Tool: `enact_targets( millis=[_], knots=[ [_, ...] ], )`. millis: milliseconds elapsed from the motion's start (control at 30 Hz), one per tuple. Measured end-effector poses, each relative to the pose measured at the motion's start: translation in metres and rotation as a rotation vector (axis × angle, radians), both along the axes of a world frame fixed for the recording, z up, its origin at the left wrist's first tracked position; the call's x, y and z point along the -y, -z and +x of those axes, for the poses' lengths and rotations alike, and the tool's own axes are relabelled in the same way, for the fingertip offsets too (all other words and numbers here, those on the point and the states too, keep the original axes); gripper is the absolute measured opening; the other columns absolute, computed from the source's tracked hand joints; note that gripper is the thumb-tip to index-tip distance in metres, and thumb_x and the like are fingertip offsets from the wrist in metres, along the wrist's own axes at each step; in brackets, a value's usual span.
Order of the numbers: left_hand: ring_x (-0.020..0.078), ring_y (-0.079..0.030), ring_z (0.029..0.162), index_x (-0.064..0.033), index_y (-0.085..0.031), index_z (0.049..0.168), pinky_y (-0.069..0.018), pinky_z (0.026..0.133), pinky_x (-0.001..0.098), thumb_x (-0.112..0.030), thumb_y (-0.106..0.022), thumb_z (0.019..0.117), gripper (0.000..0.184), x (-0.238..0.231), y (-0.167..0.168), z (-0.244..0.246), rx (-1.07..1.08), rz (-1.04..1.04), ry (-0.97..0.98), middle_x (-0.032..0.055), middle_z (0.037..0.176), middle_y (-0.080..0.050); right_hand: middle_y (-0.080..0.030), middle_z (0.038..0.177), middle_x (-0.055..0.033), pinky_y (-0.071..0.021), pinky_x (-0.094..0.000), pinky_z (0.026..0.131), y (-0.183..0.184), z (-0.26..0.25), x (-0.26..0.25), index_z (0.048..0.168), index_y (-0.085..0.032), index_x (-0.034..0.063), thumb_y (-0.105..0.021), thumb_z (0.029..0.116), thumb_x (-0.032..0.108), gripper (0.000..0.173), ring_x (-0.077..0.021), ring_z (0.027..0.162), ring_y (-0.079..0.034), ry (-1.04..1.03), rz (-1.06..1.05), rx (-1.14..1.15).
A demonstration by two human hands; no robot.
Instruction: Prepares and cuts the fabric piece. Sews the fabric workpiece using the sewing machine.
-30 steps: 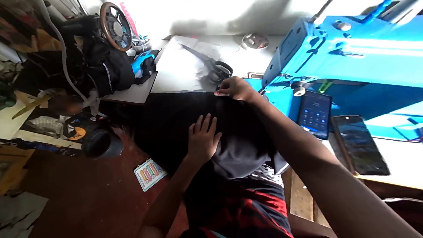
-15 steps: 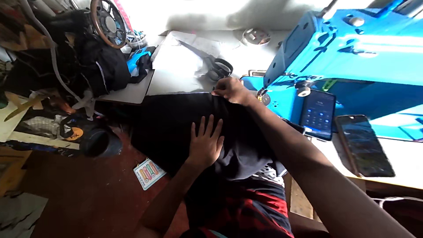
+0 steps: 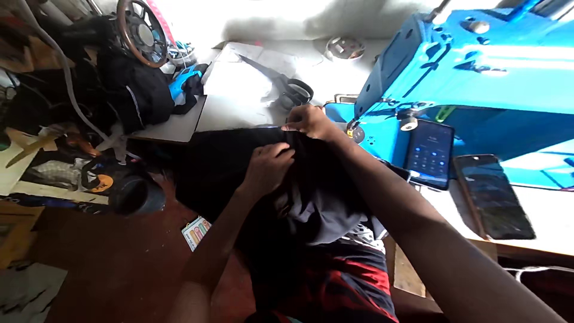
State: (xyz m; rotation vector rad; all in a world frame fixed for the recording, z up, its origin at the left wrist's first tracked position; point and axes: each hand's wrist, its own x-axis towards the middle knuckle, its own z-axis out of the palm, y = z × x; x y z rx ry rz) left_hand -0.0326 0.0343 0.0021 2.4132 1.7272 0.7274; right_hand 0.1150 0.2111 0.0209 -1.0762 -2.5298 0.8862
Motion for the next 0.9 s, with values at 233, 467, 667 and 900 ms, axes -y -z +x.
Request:
enact_targets(
  millis=[233,467,667,900],
  knots=[
    [0.0258,-0.057,0.134,-0.0094,-0.073,0.126,-0.0415,0.111,0.0529,-0.031,-0.060,0.1026,0.034,-0.031,0.010,-0.011,-0.048,0.062,0.060,0.0070,0.139,-0.065,-0.072,0.098,-0.0169,-0.0329,-0.0690,0.103,-0.001,-0.006,-0.002,0.101,-0.073,0.0032,-0.075,0.0934,0.037,0.034,-0.0356,0.101,-0.066,0.040,-0.008,0.028],
    [0.0280,-0.038,0.150,-0.0125,-0.066,0.132,-0.0255,0.121,0.0601,-0.038,-0.050,0.1060,0.040,-0.031,0.009,-0.016,-0.023,-0.110,0.040,0.0074,0.155,-0.051,-0.066,0.132,-0.0204,-0.0378,-0.0650,0.110,-0.024,0.028,0.077,0.134,-0.063,0.0026,-0.064,0.1004,0.035,0.047,-0.0411,0.125,-0.060,0.060,0.280,0.018],
    [0.0276,-0.037,0.151,-0.0112,-0.056,0.145,-0.0245,0.122,0.0582,-0.041,-0.050,0.1060,0.049,-0.031,0.010,-0.017,-0.016,-0.114,0.045,0.0072,0.159,-0.047,-0.042,0.161,-0.0150,-0.0271,-0.0632,0.120,0.011,0.076,0.174,0.153,-0.047,0.0048,-0.044,0.1044,0.056,0.070,-0.0343,0.151,-0.037,0.184,0.221,-0.023],
    [0.0256,-0.037,0.151,-0.0114,-0.054,0.148,-0.0252,0.122,0.0565,-0.042,-0.048,0.1051,0.053,-0.024,0.019,-0.016,0.007,-0.093,0.076,0.0046,0.158,-0.048,-0.042,0.162,-0.0129,-0.0277,-0.0580,0.122,0.033,0.113,0.170,0.154,-0.047,0.0087,-0.035,0.1038,0.064,0.076,-0.0344,0.152,-0.034,0.065,0.363,0.131]
  ],
)
